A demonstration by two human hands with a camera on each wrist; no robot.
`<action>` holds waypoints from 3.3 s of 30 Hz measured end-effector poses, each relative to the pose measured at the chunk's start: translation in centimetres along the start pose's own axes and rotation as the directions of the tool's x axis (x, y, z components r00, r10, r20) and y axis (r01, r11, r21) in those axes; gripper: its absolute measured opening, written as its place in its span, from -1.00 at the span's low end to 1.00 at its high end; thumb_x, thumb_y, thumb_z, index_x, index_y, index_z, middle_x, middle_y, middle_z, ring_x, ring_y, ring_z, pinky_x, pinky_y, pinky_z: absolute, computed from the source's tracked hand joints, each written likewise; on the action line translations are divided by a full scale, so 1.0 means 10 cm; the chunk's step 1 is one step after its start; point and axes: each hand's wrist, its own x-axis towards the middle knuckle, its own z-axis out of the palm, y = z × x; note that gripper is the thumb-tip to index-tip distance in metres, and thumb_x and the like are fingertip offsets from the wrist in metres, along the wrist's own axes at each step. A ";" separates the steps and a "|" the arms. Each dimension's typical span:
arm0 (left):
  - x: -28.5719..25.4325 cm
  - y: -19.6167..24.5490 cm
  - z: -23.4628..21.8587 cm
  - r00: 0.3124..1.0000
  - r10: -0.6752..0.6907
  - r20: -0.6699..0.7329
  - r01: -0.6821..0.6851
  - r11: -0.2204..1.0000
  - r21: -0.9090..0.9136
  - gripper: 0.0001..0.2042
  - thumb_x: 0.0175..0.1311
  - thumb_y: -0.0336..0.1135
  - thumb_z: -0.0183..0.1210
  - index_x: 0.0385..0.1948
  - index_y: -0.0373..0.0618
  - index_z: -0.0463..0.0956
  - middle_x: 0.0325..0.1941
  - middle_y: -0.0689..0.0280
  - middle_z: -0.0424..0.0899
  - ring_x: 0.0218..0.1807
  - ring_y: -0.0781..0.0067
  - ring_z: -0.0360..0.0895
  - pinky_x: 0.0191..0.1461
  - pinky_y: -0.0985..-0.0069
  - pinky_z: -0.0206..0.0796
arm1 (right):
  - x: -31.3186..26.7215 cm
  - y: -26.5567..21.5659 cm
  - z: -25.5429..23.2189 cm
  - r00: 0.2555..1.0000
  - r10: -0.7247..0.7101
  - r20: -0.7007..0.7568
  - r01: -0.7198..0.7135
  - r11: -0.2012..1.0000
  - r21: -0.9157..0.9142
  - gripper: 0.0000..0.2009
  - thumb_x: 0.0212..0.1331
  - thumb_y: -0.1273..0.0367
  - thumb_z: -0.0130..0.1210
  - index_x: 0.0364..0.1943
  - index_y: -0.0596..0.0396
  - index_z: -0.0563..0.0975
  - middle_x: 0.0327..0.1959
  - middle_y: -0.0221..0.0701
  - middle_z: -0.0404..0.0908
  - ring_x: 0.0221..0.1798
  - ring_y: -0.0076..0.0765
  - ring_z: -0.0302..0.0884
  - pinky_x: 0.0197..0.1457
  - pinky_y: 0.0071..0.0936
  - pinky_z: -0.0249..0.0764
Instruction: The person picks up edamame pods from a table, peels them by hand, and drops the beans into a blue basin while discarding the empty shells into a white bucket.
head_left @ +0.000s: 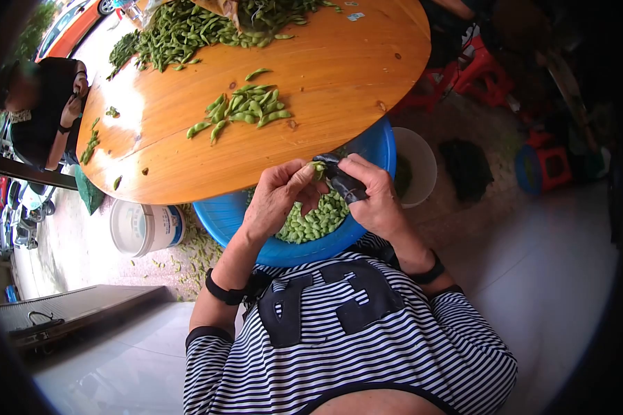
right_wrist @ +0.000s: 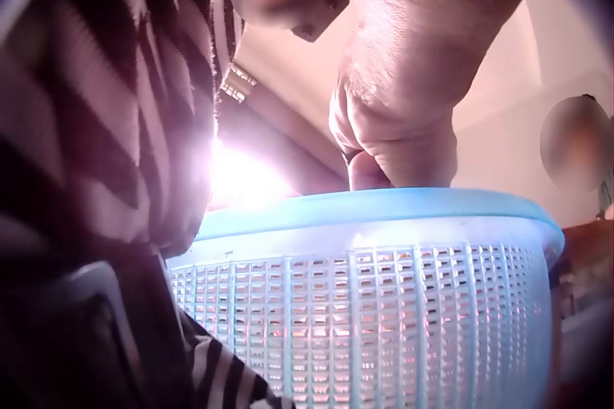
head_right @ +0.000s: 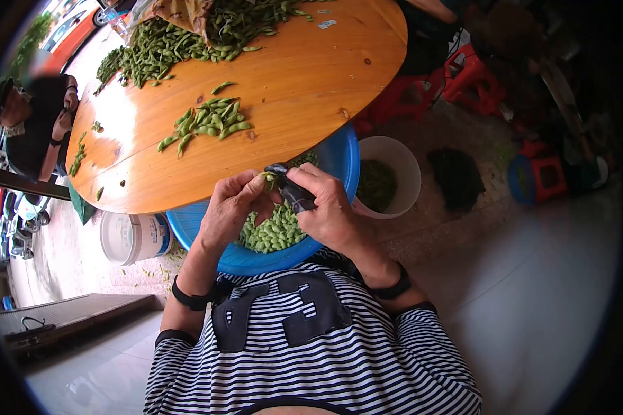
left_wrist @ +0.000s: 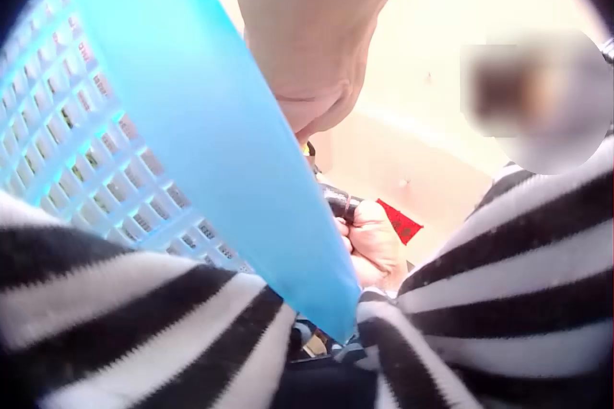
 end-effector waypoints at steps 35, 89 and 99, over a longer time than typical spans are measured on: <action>0.03 -0.19 0.27 0.991 -0.100 -0.092 0.021 0.782 -0.623 -0.69 0.33 -0.39 -0.10 0.06 -0.22 0.40 -0.31 0.36 0.49 -0.38 0.54 0.42 -0.31 0.56 0.33 | -0.02 -0.09 0.20 0.963 -0.254 -0.091 0.198 0.896 -0.398 -0.51 -0.23 0.71 0.11 -0.04 0.23 0.51 -0.20 -0.20 0.43 -0.20 -0.03 0.54 -0.21 -0.30 0.49; -0.01 0.06 0.29 0.956 0.217 -0.196 -0.209 0.976 0.059 -0.83 0.41 -0.33 0.05 -0.38 -0.22 0.48 -0.57 0.49 0.39 -0.57 0.74 0.20 -0.49 0.72 0.04 | 0.04 -0.18 -0.15 0.930 0.274 0.245 -0.367 0.669 0.646 -0.66 0.00 0.61 -0.26 -0.13 0.35 0.47 -0.63 -0.56 0.27 -0.63 -0.73 0.11 -0.59 -0.73 0.11; 0.02 -0.03 0.32 0.592 0.802 -0.074 -0.393 0.368 0.843 -0.89 0.33 -0.45 0.11 -0.41 -0.24 0.45 -0.57 0.32 0.51 -0.55 0.56 0.35 -0.47 0.58 0.21 | 0.01 -0.03 -0.12 0.956 0.183 0.231 -0.294 0.584 0.756 -0.62 0.02 0.51 -0.22 -0.08 0.36 0.48 -0.59 -0.58 0.26 -0.59 -0.76 0.06 -0.59 -0.77 0.04</action>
